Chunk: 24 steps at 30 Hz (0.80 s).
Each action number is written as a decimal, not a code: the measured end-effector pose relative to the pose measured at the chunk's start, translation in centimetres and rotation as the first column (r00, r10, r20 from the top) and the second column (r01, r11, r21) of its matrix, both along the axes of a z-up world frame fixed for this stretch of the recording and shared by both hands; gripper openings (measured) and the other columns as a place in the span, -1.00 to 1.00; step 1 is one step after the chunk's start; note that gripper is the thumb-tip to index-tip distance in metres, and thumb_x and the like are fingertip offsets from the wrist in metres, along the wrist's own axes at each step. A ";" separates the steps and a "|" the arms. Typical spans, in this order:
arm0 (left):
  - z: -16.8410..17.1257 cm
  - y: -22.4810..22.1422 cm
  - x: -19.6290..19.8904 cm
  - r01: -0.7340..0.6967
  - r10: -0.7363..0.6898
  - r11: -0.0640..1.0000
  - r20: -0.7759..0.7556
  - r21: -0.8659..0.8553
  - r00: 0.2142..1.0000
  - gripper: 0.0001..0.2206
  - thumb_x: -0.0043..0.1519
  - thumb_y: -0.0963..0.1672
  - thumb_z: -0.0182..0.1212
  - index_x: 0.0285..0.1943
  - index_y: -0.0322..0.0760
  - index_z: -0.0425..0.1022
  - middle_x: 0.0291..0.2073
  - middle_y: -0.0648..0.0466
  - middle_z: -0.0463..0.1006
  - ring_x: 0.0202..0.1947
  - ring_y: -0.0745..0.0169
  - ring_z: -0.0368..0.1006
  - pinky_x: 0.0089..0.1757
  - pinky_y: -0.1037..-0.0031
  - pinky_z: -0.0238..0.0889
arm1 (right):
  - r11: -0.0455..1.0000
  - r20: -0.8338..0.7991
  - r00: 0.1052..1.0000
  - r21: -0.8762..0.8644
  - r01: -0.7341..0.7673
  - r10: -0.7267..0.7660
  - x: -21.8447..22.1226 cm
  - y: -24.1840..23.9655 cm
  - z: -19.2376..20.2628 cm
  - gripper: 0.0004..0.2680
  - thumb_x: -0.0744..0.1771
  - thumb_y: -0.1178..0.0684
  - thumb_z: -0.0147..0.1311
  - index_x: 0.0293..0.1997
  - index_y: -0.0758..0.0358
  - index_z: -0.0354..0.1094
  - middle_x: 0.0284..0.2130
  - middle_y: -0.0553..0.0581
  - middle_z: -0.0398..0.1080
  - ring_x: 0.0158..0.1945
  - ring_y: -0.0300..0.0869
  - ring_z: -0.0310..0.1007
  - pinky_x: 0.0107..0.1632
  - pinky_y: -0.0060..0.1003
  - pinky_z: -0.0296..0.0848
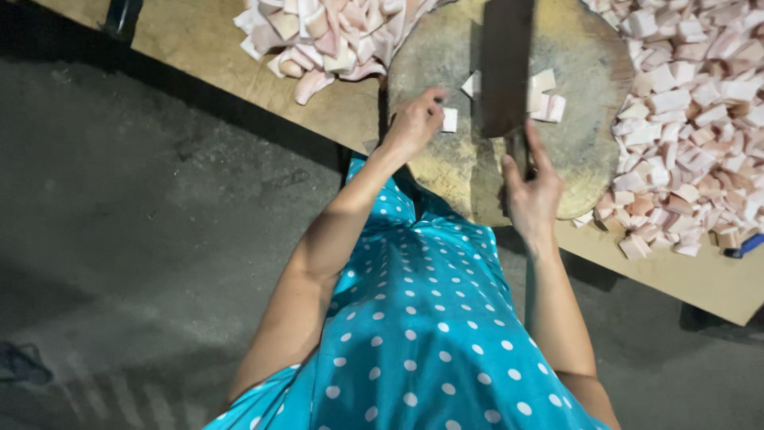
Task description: The person chops long strips of animal skin into smaller pieces using a cleaver on a wooden cutting board.
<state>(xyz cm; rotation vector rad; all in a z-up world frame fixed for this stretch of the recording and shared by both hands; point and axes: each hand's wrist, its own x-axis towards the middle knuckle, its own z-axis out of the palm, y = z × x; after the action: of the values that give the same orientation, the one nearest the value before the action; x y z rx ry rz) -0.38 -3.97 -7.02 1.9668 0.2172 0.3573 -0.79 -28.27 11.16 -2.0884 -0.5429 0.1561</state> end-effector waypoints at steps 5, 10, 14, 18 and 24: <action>-7.2 8.9 -2.8 -0.154 0.249 0.532 -0.020 -0.833 0.968 -0.76 0.36 -0.15 0.11 0.17 -0.28 0.52 -0.24 0.05 0.54 -0.35 0.27 0.44 -0.30 0.42 0.35 | 0.994 -0.041 0.999 0.112 0.000 0.004 -2.4 0.3 1.5 -0.58 0.43 0.20 0.13 0.52 0.20 0.16 0.09 0.25 0.51 0.00 -0.31 0.47 0.03 -0.38 0.47; -5.9 18.0 -7.6 -0.554 0.595 0.760 -0.021 0.340 0.804 -0.69 0.21 -0.15 0.32 0.13 -0.23 0.49 -0.10 -0.04 0.60 -0.15 -0.02 0.53 -0.09 0.22 0.41 | 0.988 -0.011 0.998 -0.143 -0.064 0.063 -3.6 3.3 0.9 -0.58 0.41 0.15 0.15 0.48 0.05 0.19 -0.23 0.35 0.48 -0.21 -0.18 0.45 -0.14 -0.24 0.46; -6.8 18.2 -6.6 -0.383 0.588 0.583 -0.047 0.716 0.808 -0.47 -0.06 -0.05 0.43 0.09 -0.33 0.44 -0.07 -0.16 0.54 -0.07 -0.29 0.44 -0.11 0.03 0.30 | 0.982 -0.175 0.985 -0.189 -0.028 -0.006 -3.3 3.1 -0.1 -0.56 0.37 0.09 0.16 0.47 0.00 0.21 -0.48 0.17 0.50 -0.57 -0.29 0.30 -0.42 -0.28 0.40; -10.3 19.1 -5.0 -0.281 0.569 0.608 -0.160 0.742 0.807 -0.65 0.23 -0.05 0.32 0.10 -0.32 0.47 -0.07 -0.15 0.56 -0.03 -0.19 0.48 -0.03 0.05 0.32 | 0.939 -0.051 0.995 -0.337 0.066 -0.088 -2.2 -0.1 -1.1 -0.58 0.40 0.09 0.19 0.49 0.00 0.26 -0.57 0.28 0.39 -0.55 -0.22 0.20 -0.41 -0.24 0.34; -1.1 18.4 -7.1 -0.275 0.301 0.954 -0.380 0.123 0.874 -0.75 0.37 -0.06 0.16 -0.13 -0.37 0.60 -0.38 -0.05 0.63 -0.39 0.18 0.56 -0.28 0.34 0.37 | 0.953 -0.042 0.968 -0.188 0.235 -0.247 -0.2 -3.6 -2.2 -0.56 0.41 0.14 0.14 0.52 0.14 0.18 -0.35 0.10 0.51 -0.47 -0.32 0.41 -0.41 -0.30 0.39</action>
<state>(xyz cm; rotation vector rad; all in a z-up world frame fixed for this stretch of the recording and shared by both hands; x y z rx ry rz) -7.46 14.42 -8.08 2.0592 0.7770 0.1518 -1.03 -31.87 8.92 -2.2999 -0.2369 0.1351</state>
